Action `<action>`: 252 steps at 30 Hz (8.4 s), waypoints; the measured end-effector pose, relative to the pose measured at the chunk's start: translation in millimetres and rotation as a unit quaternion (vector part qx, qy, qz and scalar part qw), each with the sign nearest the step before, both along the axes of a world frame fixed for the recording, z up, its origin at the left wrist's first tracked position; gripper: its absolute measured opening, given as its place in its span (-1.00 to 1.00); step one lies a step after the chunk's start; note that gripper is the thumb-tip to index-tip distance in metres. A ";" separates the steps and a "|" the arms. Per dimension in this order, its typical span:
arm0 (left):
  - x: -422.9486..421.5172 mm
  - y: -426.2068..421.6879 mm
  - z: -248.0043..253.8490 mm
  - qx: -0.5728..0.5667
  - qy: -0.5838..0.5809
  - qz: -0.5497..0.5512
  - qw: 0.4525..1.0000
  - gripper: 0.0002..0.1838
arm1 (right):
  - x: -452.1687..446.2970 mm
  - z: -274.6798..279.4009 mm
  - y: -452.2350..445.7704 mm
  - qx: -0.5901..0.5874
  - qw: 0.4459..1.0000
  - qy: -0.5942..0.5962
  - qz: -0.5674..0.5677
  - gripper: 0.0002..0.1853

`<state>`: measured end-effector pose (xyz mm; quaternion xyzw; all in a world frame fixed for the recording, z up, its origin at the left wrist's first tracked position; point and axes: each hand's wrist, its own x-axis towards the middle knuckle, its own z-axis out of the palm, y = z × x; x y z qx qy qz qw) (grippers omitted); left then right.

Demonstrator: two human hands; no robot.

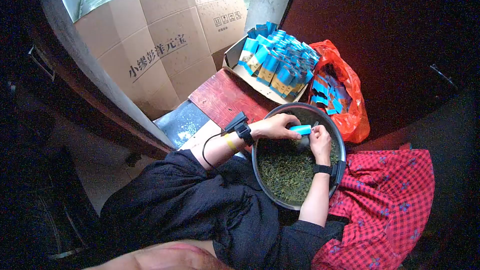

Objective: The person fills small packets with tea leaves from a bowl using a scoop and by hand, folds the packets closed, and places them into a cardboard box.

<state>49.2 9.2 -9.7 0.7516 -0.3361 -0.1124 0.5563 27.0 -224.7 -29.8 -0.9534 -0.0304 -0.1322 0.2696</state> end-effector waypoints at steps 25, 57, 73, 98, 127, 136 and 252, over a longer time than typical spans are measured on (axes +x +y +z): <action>2.3 -1.9 -4.4 0.001 0.020 -0.014 1.000 -0.49 | 1.6 -16.1 12.3 0.168 0.974 0.066 0.140 -0.84; 0.6 -1.0 -1.4 0.020 -0.019 0.013 1.000 -0.44 | -9.0 28.0 21.5 0.346 0.935 -0.055 0.047 -0.69; -11.2 -0.7 8.8 0.048 -0.105 0.006 0.993 -0.32 | -34.5 58.2 49.2 -0.015 0.935 -0.337 0.106 -0.88; -5.2 -2.0 16.9 -0.028 -0.008 0.006 1.000 -0.52 | -18.0 20.7 14.6 -0.083 0.996 0.023 0.004 -0.68; -4.5 -3.2 4.2 0.032 -0.061 0.010 0.998 -0.32 | -8.1 32.9 -7.2 0.420 0.896 -0.141 -0.030 -0.68; -1.7 -4.8 -5.6 0.065 -0.085 0.014 0.994 -0.28 | -24.5 41.9 33.7 0.205 0.969 -0.115 0.072 -0.74; -0.5 -5.1 -5.1 0.007 -0.072 0.035 0.997 -0.38 | -8.9 15.1 16.8 0.168 0.985 0.010 0.032 -0.73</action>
